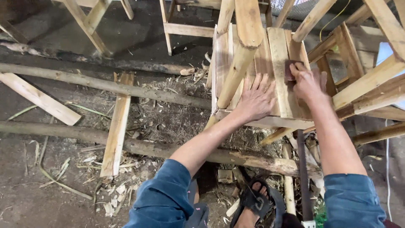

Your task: The person sands the surface of a wooden stool using a sanding block. They then use a chisel to scrape and smooth the wood, alternating between sanding and chiseling to refine the surface.

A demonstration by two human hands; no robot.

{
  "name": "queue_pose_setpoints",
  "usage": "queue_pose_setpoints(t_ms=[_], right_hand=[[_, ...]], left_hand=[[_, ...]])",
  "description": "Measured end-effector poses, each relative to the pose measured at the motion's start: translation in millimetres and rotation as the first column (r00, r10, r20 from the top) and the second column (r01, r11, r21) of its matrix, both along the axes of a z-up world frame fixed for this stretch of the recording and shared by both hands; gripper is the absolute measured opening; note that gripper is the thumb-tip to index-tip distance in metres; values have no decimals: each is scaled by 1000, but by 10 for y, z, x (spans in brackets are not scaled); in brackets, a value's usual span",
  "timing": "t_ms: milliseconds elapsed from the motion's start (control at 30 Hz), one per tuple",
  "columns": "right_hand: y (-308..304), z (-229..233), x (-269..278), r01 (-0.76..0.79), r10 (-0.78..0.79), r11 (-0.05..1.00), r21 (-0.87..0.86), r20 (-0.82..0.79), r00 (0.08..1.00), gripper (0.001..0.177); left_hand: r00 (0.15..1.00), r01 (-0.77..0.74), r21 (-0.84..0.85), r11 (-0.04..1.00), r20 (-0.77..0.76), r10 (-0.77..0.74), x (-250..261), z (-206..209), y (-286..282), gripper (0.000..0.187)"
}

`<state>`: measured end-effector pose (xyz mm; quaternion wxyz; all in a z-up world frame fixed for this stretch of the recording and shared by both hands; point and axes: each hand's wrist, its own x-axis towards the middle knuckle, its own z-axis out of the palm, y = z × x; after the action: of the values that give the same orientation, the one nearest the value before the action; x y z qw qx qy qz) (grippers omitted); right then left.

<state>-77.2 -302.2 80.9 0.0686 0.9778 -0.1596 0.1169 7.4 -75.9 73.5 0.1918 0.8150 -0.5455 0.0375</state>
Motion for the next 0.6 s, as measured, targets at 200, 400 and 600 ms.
queue_pose_setpoints(t_ms=[200, 400, 600], right_hand=[[500, 218, -496, -14, 12, 999, -32, -79, 997, 74], [797, 400, -238, -43, 44, 999, 24, -54, 998, 70], [0, -118, 316, 27, -24, 999, 33, -82, 996, 75]], left_hand=[[1000, 0, -17, 1000, -6, 0, -23, 20, 32, 58], [1000, -22, -41, 999, 15, 23, -54, 91, 82, 56], [1000, -8, 2, 1000, 17, 8, -15, 8, 11, 57]])
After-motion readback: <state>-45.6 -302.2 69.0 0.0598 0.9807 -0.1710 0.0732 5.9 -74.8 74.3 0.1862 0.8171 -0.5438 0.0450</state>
